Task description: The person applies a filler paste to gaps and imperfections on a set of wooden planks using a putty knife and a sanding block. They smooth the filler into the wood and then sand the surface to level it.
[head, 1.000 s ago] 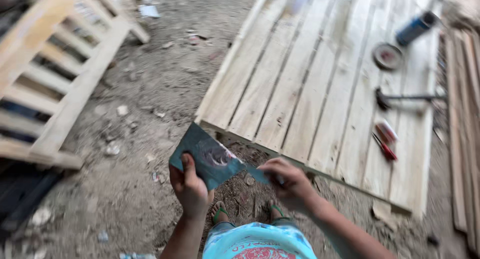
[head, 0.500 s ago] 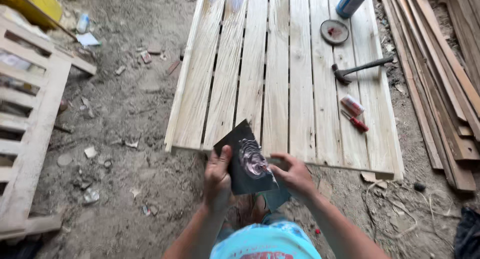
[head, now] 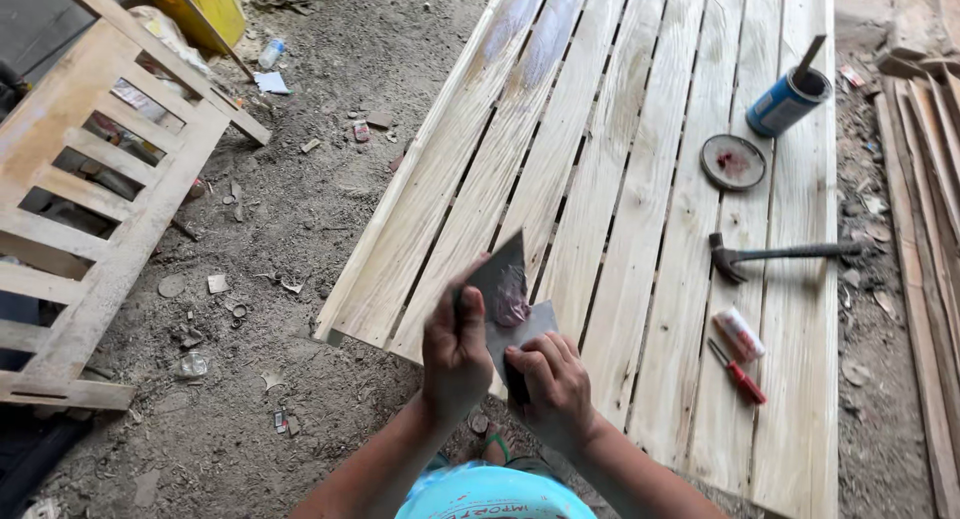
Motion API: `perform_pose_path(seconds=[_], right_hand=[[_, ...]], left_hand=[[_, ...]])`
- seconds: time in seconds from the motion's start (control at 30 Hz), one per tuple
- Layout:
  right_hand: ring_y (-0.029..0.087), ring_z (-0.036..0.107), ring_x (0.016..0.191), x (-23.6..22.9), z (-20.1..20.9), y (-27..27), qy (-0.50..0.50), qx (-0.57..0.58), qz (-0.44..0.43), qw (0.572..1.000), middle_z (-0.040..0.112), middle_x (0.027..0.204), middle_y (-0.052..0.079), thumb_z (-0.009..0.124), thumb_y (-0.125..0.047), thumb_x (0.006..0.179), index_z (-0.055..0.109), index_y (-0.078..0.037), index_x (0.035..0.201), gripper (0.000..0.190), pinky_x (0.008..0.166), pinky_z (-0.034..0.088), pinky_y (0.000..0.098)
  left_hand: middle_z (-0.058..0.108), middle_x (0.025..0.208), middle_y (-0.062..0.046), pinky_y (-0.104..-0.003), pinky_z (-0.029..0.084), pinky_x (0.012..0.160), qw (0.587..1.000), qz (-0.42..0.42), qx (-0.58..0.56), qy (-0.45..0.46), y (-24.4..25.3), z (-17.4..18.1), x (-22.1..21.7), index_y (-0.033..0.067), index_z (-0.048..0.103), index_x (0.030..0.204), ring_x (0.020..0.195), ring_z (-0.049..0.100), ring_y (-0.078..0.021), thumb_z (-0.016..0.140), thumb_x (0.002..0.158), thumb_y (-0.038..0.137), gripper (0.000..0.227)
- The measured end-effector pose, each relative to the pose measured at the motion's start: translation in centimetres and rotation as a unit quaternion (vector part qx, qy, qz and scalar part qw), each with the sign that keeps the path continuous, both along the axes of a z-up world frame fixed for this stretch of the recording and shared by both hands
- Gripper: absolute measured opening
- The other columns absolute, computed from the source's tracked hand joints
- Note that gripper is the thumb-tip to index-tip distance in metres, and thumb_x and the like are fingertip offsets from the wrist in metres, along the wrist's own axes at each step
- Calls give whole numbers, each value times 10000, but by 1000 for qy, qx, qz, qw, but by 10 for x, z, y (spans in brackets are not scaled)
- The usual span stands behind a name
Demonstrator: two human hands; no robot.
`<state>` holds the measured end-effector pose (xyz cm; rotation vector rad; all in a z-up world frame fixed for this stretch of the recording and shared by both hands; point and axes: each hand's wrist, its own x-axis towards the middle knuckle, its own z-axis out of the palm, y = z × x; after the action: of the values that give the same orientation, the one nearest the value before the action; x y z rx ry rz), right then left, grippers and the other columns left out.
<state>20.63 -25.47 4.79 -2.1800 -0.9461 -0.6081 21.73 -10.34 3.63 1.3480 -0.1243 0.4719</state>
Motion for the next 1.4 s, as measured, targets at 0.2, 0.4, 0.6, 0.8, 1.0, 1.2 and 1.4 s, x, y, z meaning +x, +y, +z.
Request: perform_pose_path(seconds=[0.2, 0.4, 0.6, 0.8, 1.0, 1.2, 1.4], right_hand=[[307, 621, 811, 56, 33, -34, -21, 125, 9, 992, 600, 912, 127, 718, 72, 754, 608, -31, 1033, 317, 685, 503, 410], [237, 614, 854, 95, 64, -104, -39, 281, -23, 959, 630, 952, 93, 724, 5, 924, 671, -31, 1107, 194, 720, 529, 330], [149, 618, 699, 159, 6, -81, 490, 559, 88, 662, 631, 1050, 72, 679, -225, 973, 365, -72, 1517, 646, 497, 494, 283], [57, 562, 763, 185, -62, -48, 591, 405, -79, 693, 583, 929, 0, 607, -391, 930, 259, -109, 1585, 795, 657, 488, 209], [92, 501, 710, 208, -83, -55, 638, 324, -205, 668, 539, 872, 5, 645, -578, 855, 285, -105, 1599, 952, 622, 471, 225], [135, 651, 830, 261, -69, -56, 592, 607, -57, 527, 651, 942, 84, 563, -559, 948, 273, -75, 1615, 874, 698, 558, 277], [140, 678, 849, 258, -102, -17, 616, 410, -264, 618, 733, 999, 53, 663, -135, 925, 577, -54, 1371, 461, 720, 561, 298]], left_hand=[[672, 905, -100, -273, 545, 704, 985, -94, 146, 20, -33, 22, -2, 5, 620, 1189, 774, 651, -154, 449, 1130, 239, 296], [747, 971, -148, -322, 631, 697, 935, -132, -163, 286, -38, -5, 37, 9, 631, 1174, 806, 748, -188, 441, 1052, 273, 348], [707, 1066, -123, -352, 596, 718, 828, -252, -357, 351, -35, -25, 79, 48, 551, 1309, 849, 706, -197, 511, 1040, 222, 323], [709, 1117, -116, -342, 616, 804, 773, -218, -431, 412, -29, -39, 132, 51, 574, 1333, 917, 715, -191, 511, 1042, 219, 342], [693, 1116, -143, -438, 624, 839, 743, -278, -483, 371, 24, -60, 213, 44, 534, 1316, 947, 730, -244, 468, 1041, 247, 349], [680, 1202, -141, -360, 616, 876, 753, -311, -437, 382, -15, -52, 223, 38, 520, 1367, 1017, 710, -199, 494, 1068, 193, 338], [691, 1100, -145, -357, 622, 780, 814, -205, -437, 324, 27, -83, 293, 0, 557, 1276, 931, 706, -218, 497, 1077, 172, 270]])
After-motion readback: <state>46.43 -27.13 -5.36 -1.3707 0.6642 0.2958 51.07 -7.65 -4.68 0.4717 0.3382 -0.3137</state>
